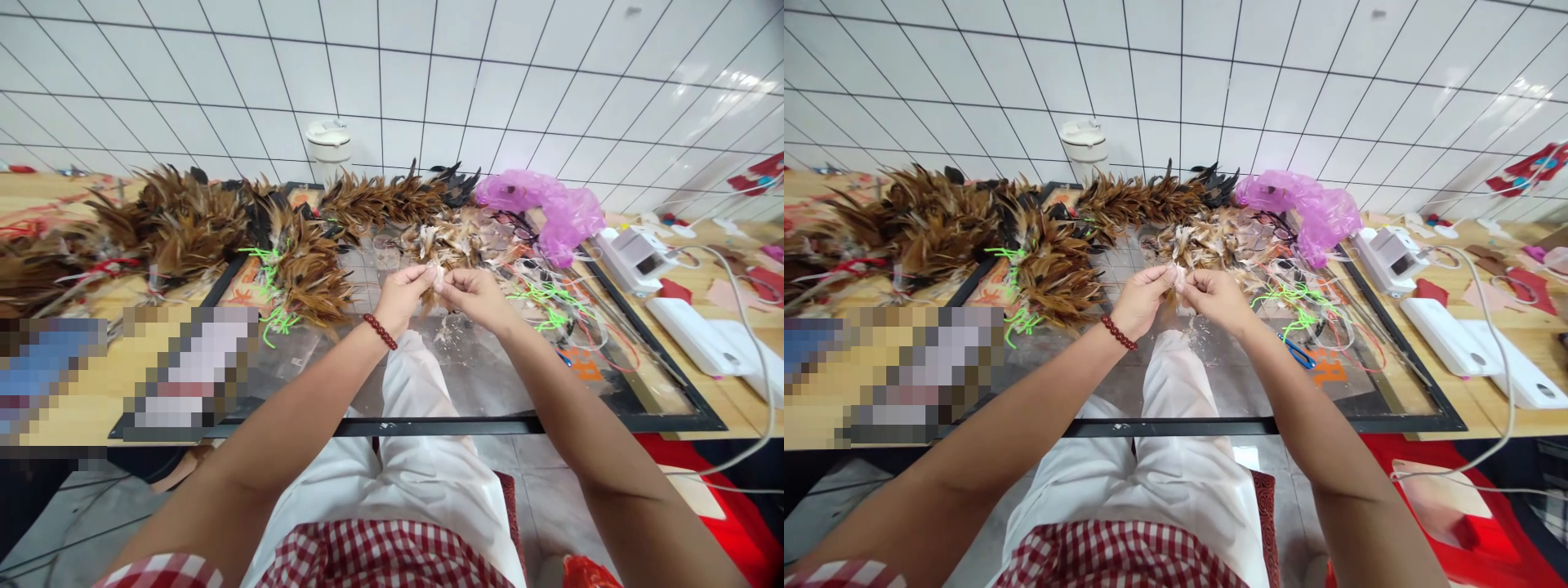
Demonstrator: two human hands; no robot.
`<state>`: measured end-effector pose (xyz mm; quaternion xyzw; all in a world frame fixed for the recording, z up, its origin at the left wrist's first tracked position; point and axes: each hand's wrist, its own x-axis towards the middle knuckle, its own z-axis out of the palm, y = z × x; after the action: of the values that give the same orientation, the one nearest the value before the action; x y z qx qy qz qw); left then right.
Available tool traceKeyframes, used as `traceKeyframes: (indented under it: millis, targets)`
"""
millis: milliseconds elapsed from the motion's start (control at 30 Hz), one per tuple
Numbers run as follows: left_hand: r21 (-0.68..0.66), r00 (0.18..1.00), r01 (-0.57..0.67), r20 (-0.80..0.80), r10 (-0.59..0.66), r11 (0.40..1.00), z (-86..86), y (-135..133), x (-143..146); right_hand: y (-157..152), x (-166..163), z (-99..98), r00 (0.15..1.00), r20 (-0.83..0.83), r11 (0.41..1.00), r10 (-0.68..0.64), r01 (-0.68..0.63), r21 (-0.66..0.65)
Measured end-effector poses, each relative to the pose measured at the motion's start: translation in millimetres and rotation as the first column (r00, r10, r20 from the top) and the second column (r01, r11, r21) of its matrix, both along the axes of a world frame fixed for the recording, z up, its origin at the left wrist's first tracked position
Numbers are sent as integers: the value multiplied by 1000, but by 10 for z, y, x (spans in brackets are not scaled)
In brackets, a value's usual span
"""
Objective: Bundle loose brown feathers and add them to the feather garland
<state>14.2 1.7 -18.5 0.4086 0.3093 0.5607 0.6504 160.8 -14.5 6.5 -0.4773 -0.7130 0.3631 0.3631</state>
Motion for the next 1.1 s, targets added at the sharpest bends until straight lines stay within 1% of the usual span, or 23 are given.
traceKeyframes:
  millis: [67,133,200,300,367,467,567,600,633,700,767,833,900,1000,1100]
  targets:
    - [-12,1000,9,10,-9,1000,4,0,5,4,-2,2,1000,-30,1000,4,-5,-14]
    - [-49,999,-22,42,24,999,15,15,1,28,9,6,993,-118,999,-15,9,-51]
    - [-108,991,-79,101,90,991,37,44,-19,77,46,-1,966,-241,993,-92,71,-93]
    - [-176,964,-148,192,182,973,86,87,-64,168,145,-31,870,-420,965,-257,209,-158]
    - [-189,954,-165,217,205,968,115,98,-86,201,204,-48,805,-504,949,-314,243,-202]
    - [-196,967,-142,183,179,970,131,80,-86,192,230,-48,778,-549,948,-307,199,-248]
    - [-180,988,-52,134,77,982,112,38,-56,164,185,-39,788,-547,952,-282,158,-263]
    - [-172,991,-18,126,40,985,103,24,-45,161,164,-40,795,-542,957,-273,169,-234]
    - [-164,993,10,121,10,986,94,12,-35,163,144,-44,803,-535,964,-262,197,-177]
    - [-153,993,41,112,-23,987,83,-10,-18,172,112,-57,824,-508,958,-250,287,-7]
    - [-150,994,47,101,-32,988,84,-31,-5,171,91,-68,843,-474,919,-255,364,152]
    - [-154,993,76,102,-60,985,100,-52,3,147,72,-70,862,-436,880,-258,396,261]
    - [-169,983,140,142,-116,976,126,-72,6,104,44,-62,894,-382,860,-233,372,348]
    - [-200,955,226,240,-176,953,172,-89,-2,38,-11,-45,949,-277,862,-149,262,434]
    - [-217,949,223,273,-160,950,210,-84,-24,1,-52,-34,969,-240,851,-56,172,497]
